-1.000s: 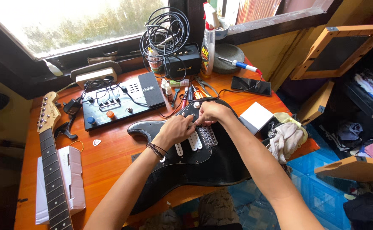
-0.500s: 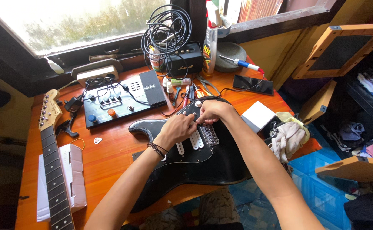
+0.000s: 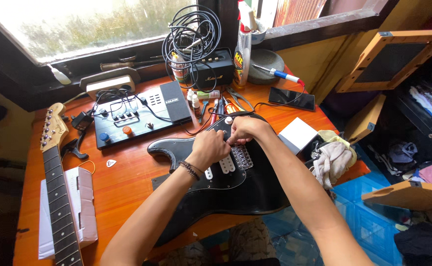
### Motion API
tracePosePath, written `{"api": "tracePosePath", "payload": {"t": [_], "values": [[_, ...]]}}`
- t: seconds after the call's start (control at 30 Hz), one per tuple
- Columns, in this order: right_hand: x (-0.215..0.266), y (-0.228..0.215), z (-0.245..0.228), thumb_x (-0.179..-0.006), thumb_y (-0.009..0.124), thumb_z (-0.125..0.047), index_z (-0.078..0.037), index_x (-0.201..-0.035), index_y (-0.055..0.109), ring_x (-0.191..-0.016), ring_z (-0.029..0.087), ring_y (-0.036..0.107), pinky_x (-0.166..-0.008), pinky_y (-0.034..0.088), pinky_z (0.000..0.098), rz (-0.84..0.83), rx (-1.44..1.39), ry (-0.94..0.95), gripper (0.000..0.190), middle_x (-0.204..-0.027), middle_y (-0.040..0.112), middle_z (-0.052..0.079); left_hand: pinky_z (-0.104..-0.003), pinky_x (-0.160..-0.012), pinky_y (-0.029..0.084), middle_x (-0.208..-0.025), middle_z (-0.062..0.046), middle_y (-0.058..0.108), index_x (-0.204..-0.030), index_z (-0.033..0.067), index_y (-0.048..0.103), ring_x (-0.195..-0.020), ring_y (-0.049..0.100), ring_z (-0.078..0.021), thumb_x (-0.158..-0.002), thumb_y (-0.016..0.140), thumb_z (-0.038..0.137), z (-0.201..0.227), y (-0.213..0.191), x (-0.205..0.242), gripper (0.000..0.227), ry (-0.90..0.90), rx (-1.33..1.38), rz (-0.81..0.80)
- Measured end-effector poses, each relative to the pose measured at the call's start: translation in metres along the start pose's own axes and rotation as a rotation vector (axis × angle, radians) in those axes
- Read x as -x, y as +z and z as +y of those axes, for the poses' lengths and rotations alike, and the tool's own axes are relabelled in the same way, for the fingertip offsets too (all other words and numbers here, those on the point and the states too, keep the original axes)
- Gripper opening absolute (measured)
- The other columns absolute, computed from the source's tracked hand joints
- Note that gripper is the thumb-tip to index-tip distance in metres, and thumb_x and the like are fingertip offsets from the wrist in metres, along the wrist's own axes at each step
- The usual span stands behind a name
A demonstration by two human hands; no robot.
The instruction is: The person works on a black electric guitar body placed on a wooden table. They use a screwdriver to adjust screws on the control plate and pickups, then use pliers to manipulate a small component near the bridge. The person also wipes the guitar body with a cloth during the process.
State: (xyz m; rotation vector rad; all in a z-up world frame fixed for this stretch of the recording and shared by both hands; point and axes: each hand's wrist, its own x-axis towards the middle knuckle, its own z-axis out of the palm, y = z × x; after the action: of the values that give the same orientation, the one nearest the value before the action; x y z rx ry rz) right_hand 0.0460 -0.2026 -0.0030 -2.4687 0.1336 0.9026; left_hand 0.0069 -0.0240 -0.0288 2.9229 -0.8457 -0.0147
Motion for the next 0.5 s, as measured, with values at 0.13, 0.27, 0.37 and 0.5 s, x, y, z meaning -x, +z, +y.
{"api": "tracePosePath", "payload": {"t": [0.13, 0.27, 0.37, 0.5], "values": [[-0.027, 0.006, 0.011, -0.074, 0.085, -0.03, -0.017, -0.071, 0.078, -0.058, 0.014, 0.073, -0.058, 0.062, 0.0253, 0.034, 0.022, 0.022, 0.014, -0.059, 0.072, 0.003, -0.044, -0.057, 0.061, -0.074, -0.008, 0.075, -0.086, 0.0147, 0.08, -0.073, 0.076, -0.0305, -0.079, 0.054, 0.042, 0.032, -0.013, -0.021, 0.039, -0.06, -0.209, -0.107], [-0.05, 0.009, 0.022, -0.076, 0.08, -0.022, -0.015, -0.077, 0.079, -0.06, 0.018, 0.075, -0.061, 0.065, 0.0293, 0.043, 0.0, 0.059, 0.008, -0.062, 0.074, 0.006, -0.048, -0.019, 0.046, -0.06, -0.02, 0.066, -0.081, 0.0015, 0.076, -0.039, 0.06, -0.0373, -0.087, 0.06, 0.009, 0.056, -0.01, -0.04, 0.018, -0.076, -0.306, -0.205], [-0.045, -0.002, 0.008, -0.088, 0.068, -0.017, -0.012, -0.106, 0.072, -0.073, 0.028, 0.076, -0.067, 0.066, 0.0402, -0.006, -0.112, 0.18, 0.019, -0.085, 0.073, 0.019, -0.05, -0.022, 0.049, -0.06, -0.032, 0.064, -0.08, -0.0061, 0.072, -0.037, 0.059, -0.0449, -0.091, 0.059, 0.001, 0.065, -0.001, -0.052, 0.019, -0.12, -0.271, -0.232], [-0.021, -0.008, -0.01, -0.1, 0.057, -0.01, -0.009, -0.137, 0.06, -0.087, 0.035, 0.077, -0.072, 0.066, 0.0484, -0.045, -0.234, 0.314, 0.037, -0.111, 0.075, 0.023, -0.05, -0.029, 0.055, -0.066, -0.027, 0.069, -0.094, -0.0026, 0.07, -0.037, 0.062, -0.038, -0.104, 0.039, 0.056, 0.066, 0.017, -0.067, 0.067, -0.179, -0.329, -0.326]]}}
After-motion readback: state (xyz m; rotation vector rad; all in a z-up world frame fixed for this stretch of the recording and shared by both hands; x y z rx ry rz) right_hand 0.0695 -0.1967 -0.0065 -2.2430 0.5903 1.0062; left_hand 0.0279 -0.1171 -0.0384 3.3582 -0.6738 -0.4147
